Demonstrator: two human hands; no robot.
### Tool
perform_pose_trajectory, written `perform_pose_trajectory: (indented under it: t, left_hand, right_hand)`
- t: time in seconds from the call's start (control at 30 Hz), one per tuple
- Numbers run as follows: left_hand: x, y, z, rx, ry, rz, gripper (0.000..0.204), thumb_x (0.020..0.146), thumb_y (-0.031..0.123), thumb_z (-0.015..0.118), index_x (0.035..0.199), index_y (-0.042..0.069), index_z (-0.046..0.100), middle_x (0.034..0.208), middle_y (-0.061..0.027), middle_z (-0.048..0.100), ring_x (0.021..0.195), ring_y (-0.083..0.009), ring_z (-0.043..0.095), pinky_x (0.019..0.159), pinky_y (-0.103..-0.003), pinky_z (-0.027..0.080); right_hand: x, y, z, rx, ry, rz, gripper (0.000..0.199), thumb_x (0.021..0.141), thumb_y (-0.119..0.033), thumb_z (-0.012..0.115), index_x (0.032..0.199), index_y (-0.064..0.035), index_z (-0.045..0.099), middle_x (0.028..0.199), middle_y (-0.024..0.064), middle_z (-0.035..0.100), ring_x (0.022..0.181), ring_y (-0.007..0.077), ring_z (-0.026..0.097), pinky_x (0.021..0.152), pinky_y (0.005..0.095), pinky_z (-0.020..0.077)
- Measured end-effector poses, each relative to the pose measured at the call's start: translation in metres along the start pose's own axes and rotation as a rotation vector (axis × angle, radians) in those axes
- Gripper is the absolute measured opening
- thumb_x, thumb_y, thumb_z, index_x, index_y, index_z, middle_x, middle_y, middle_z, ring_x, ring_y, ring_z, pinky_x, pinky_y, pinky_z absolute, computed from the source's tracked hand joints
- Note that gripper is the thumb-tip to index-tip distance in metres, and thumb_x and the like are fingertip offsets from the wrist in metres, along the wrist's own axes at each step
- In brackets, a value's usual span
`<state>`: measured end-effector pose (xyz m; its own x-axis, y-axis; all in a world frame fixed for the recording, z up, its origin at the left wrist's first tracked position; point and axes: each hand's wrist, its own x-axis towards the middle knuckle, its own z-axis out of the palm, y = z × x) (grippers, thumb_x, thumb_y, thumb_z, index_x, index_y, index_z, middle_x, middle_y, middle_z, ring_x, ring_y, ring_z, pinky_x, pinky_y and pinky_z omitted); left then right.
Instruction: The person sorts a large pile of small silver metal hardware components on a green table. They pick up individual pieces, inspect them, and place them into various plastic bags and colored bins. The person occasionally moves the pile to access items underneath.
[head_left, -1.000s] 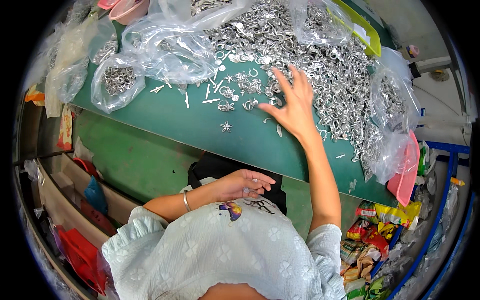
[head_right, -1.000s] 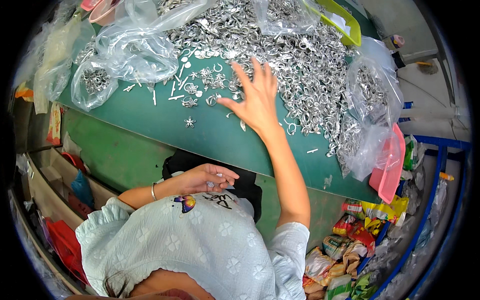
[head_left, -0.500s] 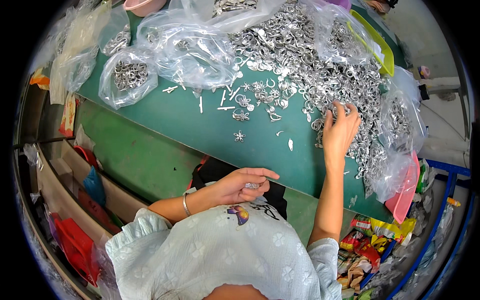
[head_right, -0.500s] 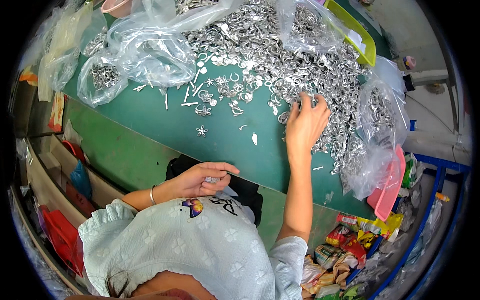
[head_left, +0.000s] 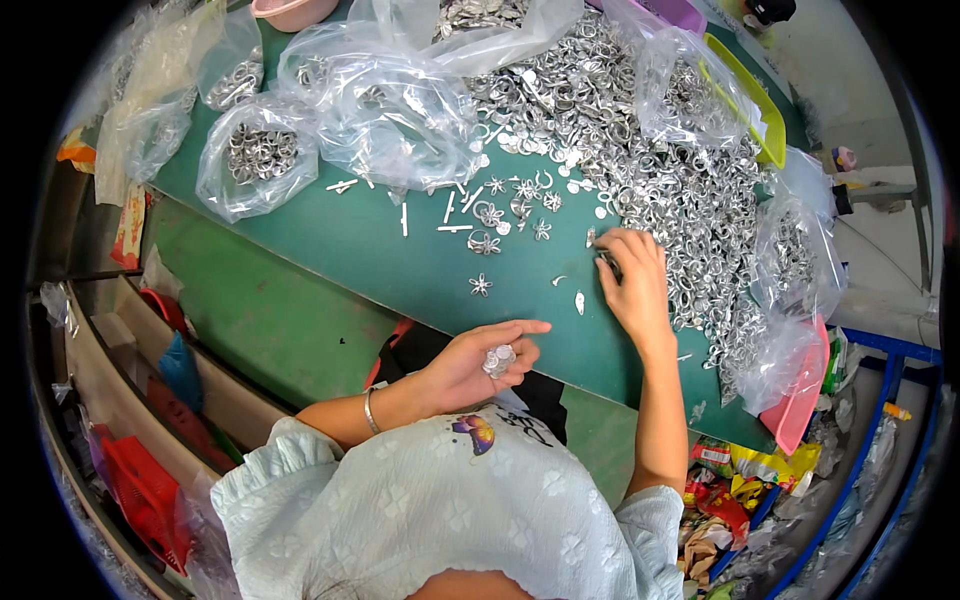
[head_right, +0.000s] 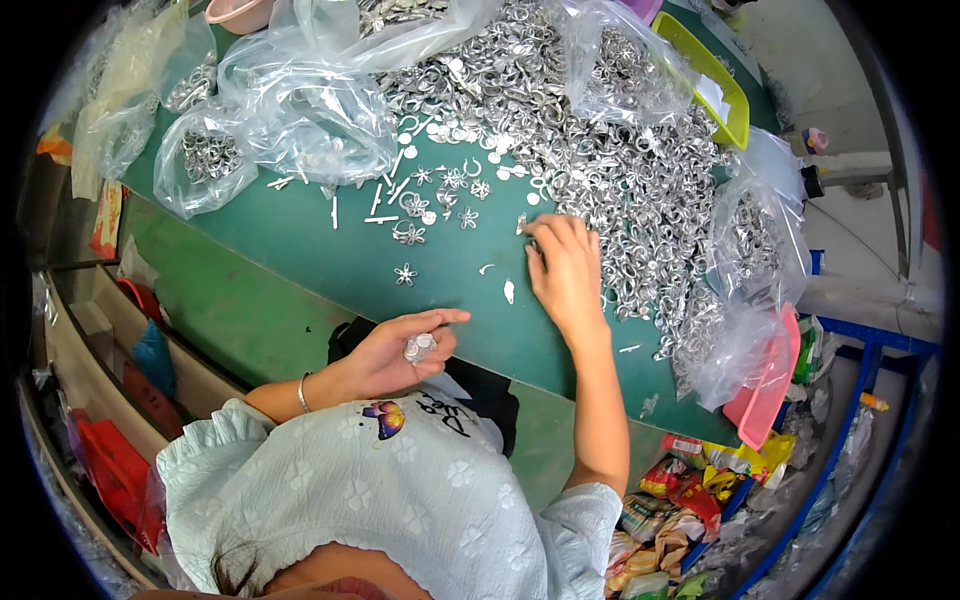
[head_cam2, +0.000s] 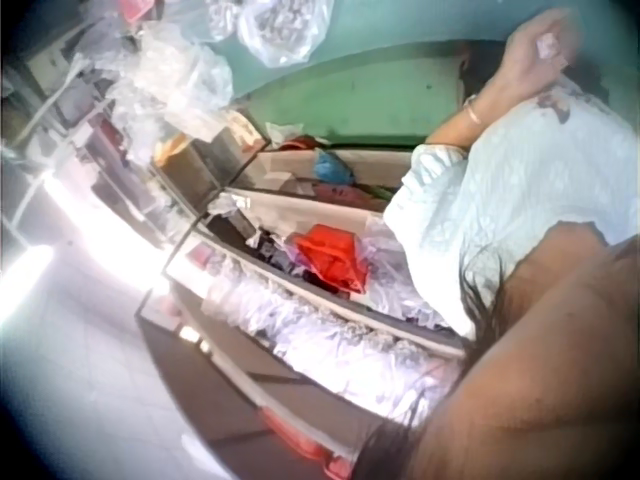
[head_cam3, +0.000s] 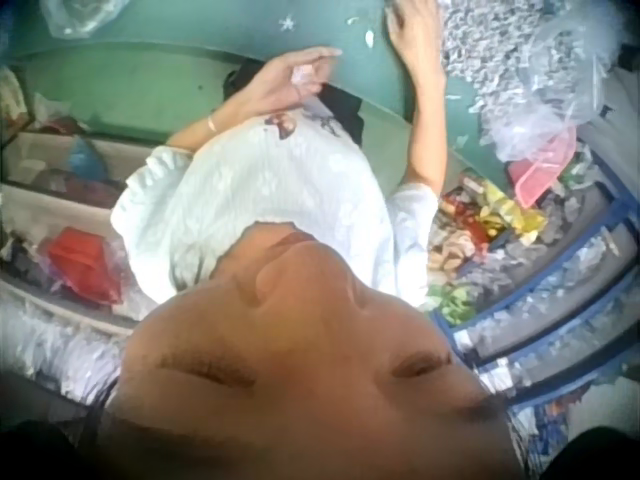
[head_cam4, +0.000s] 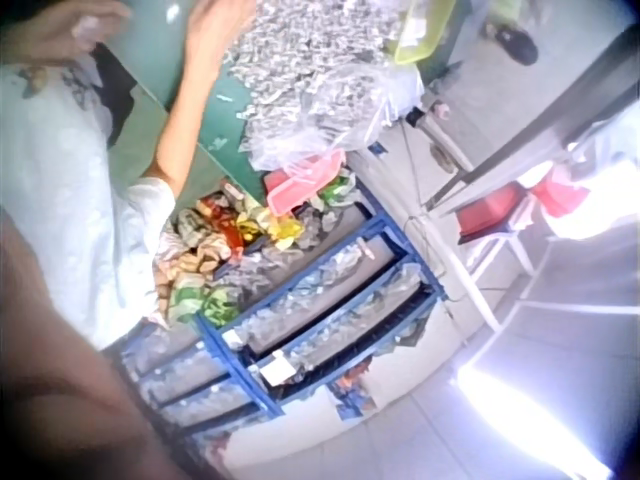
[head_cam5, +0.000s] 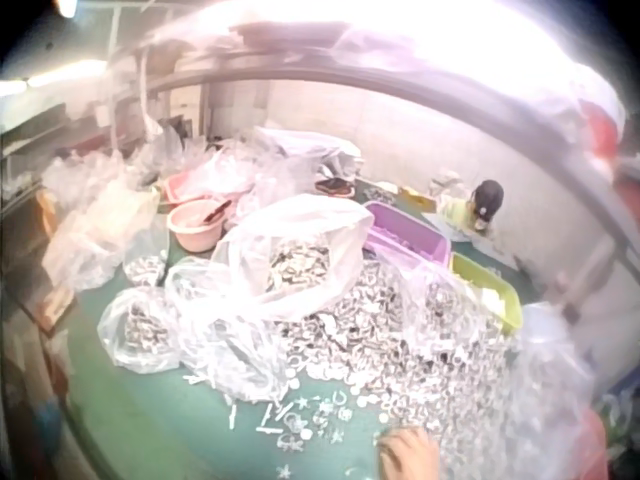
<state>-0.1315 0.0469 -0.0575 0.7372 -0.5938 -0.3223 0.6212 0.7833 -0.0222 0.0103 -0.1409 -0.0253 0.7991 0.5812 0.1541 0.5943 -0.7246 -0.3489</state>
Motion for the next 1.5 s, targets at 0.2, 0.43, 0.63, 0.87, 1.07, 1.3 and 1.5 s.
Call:
perform_pose_trajectory:
  t: [0.2,0.43,0.63,0.87,1.07,1.3,1.5]
  left_hand:
    - [0.006,0.003,0.015,-0.032,0.055,-0.037,0.039,0.086,-0.002,0.040,0.125,0.000,0.039,0.091,-0.0056,0.048,0.059,-0.0063,0.035,0.049,-0.019,0.031]
    - [0.011,0.008,0.007,-0.060,0.027,-0.014,0.043,0.073,-0.008,0.040,0.116,-0.002,0.046,0.094,-0.0076,0.050,0.060,-0.0080,0.036,0.048,-0.019,0.032]
    - [0.011,0.014,0.007,-0.069,0.022,0.024,0.038,0.075,-0.006,0.042,0.112,-0.002,0.048,0.088,-0.0072,0.049,0.063,-0.0092,0.038,0.049,-0.020,0.033]
    - [0.013,0.011,0.022,-0.094,0.124,0.053,0.025,0.087,0.003,0.045,0.112,0.000,0.049,0.084,-0.0043,0.047,0.066,-0.0097,0.038,0.052,-0.020,0.033]
    - [0.011,0.016,0.008,-0.093,0.028,0.058,0.026,0.088,0.003,0.043,0.114,0.000,0.047,0.085,-0.0045,0.048,0.065,-0.0087,0.041,0.050,-0.020,0.033]
    - [0.009,0.017,0.007,-0.088,0.019,0.024,0.027,0.089,0.004,0.043,0.116,0.001,0.046,0.082,-0.0038,0.046,0.055,-0.0045,0.034,0.043,-0.017,0.028]
    - [0.009,0.014,0.017,-0.005,0.093,0.002,0.030,0.089,0.002,0.042,0.119,0.002,0.045,0.082,-0.0033,0.046,0.052,-0.0030,0.032,0.042,-0.016,0.026]
  right_hand:
    - [0.053,0.011,-0.003,-0.086,0.267,0.146,0.035,0.079,-0.021,0.060,0.111,-0.0067,0.055,0.118,0.0160,0.048,0.112,0.0324,0.041,0.092,0.0423,0.0321]
    - [0.045,-0.004,0.038,-0.194,0.171,0.100,0.056,0.079,-0.035,0.060,0.121,-0.0009,0.044,0.130,0.0210,0.037,0.121,0.0356,0.034,0.098,0.0491,0.0268]
    - [0.004,-0.022,0.008,0.072,-0.018,-0.010,0.038,0.073,-0.021,0.068,0.104,-0.0044,0.055,0.124,0.0183,0.042,0.112,0.0330,0.042,0.096,0.0460,0.0302]
    - [0.011,-0.030,0.008,-0.042,-0.060,-0.068,0.061,0.071,-0.026,0.069,0.124,-0.0110,0.046,0.125,0.0120,0.042,0.116,0.0309,0.038,0.099,0.0453,0.0267]
    - [-0.026,-0.003,0.017,-0.072,0.149,-0.042,0.034,0.071,-0.009,0.067,0.103,-0.0081,0.057,0.107,0.0084,0.054,0.094,0.0269,0.050,0.082,0.0387,0.0373]
    - [-0.026,0.000,0.004,-0.291,0.341,0.228,0.042,0.069,-0.014,0.069,0.108,-0.0074,0.054,0.110,0.0107,0.048,0.102,0.0268,0.045,0.087,0.0405,0.0311]
    - [0.008,-0.030,0.018,0.118,0.088,-0.104,0.041,0.070,-0.008,0.066,0.109,-0.0065,0.052,0.108,0.0107,0.049,0.100,0.0288,0.048,0.084,0.0389,0.0365]
